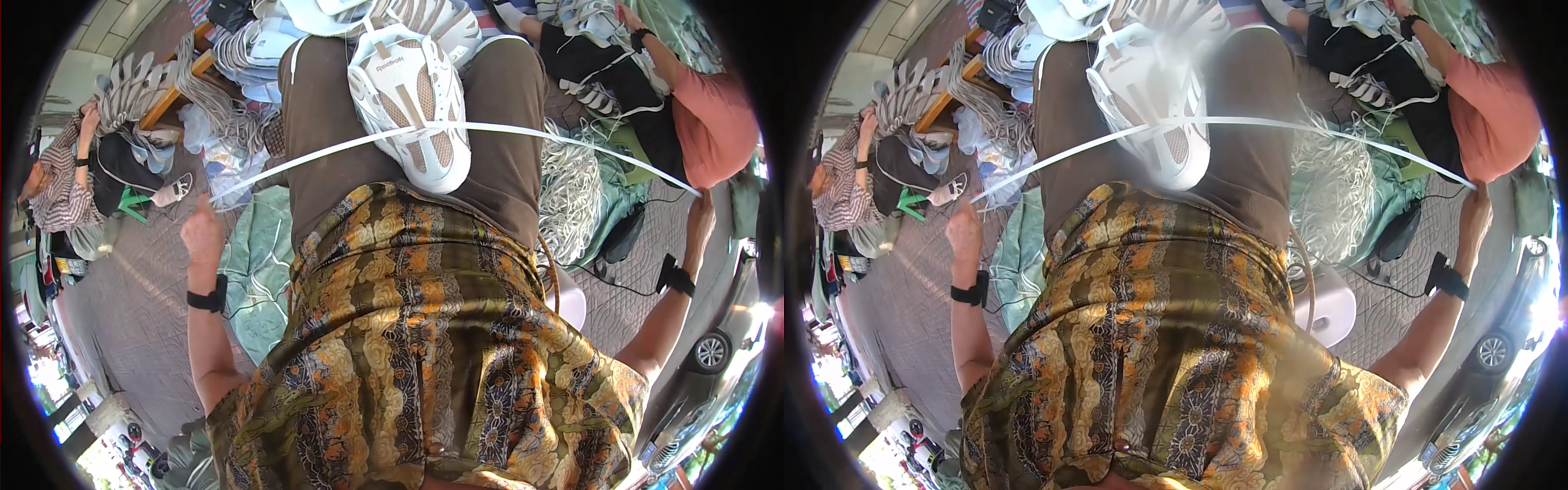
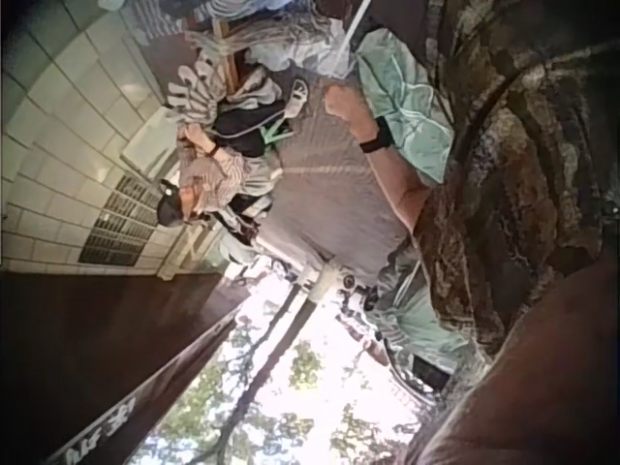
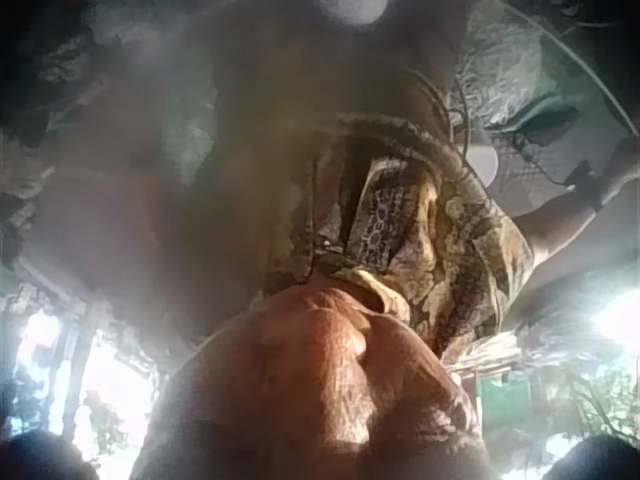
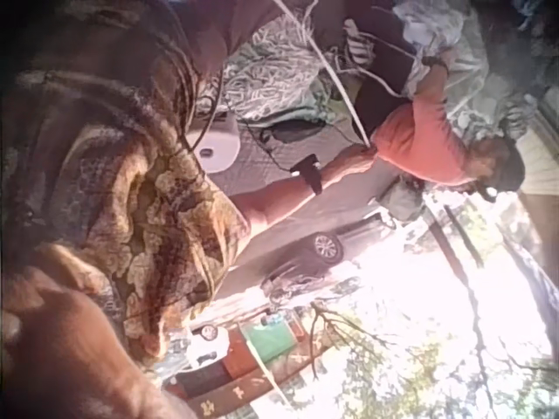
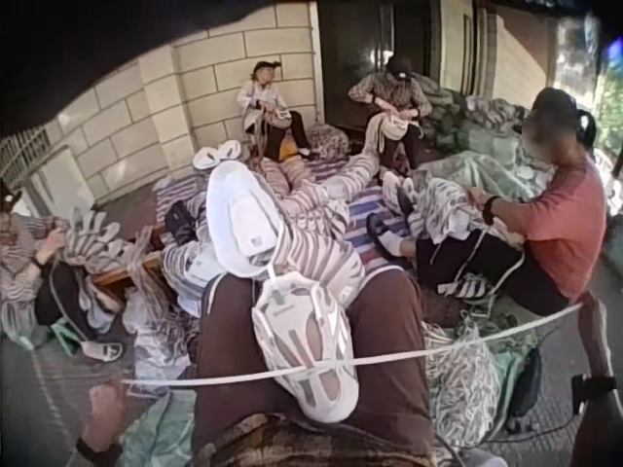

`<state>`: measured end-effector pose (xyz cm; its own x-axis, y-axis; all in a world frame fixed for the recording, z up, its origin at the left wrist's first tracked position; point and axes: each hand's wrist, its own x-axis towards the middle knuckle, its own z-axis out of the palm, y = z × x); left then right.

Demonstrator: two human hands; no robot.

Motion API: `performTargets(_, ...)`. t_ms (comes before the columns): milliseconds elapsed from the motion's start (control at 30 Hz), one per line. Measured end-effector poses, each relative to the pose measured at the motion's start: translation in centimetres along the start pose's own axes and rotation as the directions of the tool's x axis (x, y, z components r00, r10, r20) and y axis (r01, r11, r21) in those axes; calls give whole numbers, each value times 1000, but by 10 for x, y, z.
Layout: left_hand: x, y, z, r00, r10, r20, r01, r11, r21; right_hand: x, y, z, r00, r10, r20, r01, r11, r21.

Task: The person threads white shoelaces through the eyelets of a white Reebok sneaker held on their lap. They repeatedly pull the laces through, adjust tension, and tie knots to secure the lacing pattern.

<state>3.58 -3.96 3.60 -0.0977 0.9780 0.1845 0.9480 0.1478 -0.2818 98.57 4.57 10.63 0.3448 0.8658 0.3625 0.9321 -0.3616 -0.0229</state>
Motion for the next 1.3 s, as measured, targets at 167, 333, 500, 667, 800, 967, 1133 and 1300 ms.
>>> performTargets(167,-36,-66,37,975,-207,75,211,977,-39,-5,46,-12,997,65,33,-67,995,69)
performTargets(333,-98,-133,76,898,-427,104,438,892,-114,-9,89,-23,993,117,3,-116,992,-44)
performTargets(500,-204,-238,116,827,-503,251,434,855,284,-23,142,-25,973,229,31,-226,971,-81)
performTargets(667,-240,-255,104,268,-825,498,954,154,-258,-62,175,-53,938,342,-54,-346,934,-93)
performTargets(800,-290,-235,106,163,-885,435,957,35,-287,-64,191,-67,894,416,-167,-405,909,97)
performTargets(967,-316,-253,65,109,-924,367,967,13,-254,-76,206,-37,810,537,-236,-489,840,234)
performTargets(1133,-310,-229,65,128,-899,419,978,45,-202,-78,262,-74,901,382,-206,-418,891,-177)
performTargets(1300,-310,-224,52,158,-910,383,982,105,-156,-84,269,-88,890,424,-168,-455,801,-390)
